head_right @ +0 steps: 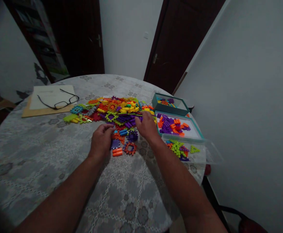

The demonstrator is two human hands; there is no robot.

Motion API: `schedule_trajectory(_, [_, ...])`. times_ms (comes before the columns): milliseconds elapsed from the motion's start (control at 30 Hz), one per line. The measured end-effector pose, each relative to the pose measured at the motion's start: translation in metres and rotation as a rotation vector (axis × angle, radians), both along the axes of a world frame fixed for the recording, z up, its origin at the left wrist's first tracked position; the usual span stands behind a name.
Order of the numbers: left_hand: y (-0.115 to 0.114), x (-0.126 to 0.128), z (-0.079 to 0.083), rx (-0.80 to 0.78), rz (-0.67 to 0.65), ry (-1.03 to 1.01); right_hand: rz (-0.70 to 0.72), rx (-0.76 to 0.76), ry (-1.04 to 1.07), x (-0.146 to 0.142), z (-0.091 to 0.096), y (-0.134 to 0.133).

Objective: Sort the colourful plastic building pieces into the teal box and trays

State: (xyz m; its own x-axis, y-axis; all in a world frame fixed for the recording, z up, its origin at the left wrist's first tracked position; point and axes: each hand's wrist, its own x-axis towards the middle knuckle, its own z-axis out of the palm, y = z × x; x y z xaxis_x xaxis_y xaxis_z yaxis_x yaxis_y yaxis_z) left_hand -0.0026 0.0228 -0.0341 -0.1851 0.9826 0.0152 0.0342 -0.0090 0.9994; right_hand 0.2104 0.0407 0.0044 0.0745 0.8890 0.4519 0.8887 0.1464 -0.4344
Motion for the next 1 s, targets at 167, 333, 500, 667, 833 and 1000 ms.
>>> schedule_trajectory(167, [0.000,-0.006,0.004,0.124,0.126,0.168,-0.210,-0.192,-0.046,0.011,-0.007,0.047])
schedule_trajectory(333, [0.006,-0.008,-0.003,0.107,0.153,0.225,-0.214,-0.203,-0.082,-0.009,-0.034,0.045])
schedule_trajectory(500, [0.010,-0.006,-0.010,0.038,0.088,0.135,-0.193,-0.134,-0.165,-0.023,-0.051,0.031])
schedule_trajectory(667, [0.009,-0.003,-0.009,0.000,0.049,0.249,-0.159,-0.062,-0.145,-0.023,-0.055,0.016])
schedule_trajectory(833, [0.008,0.000,-0.009,-0.015,0.044,0.230,-0.067,0.018,-0.054,-0.015,-0.061,0.006])
schedule_trajectory(1000, [0.013,0.001,-0.018,-0.046,0.014,0.100,-0.044,0.075,0.009,-0.010,-0.066,0.006])
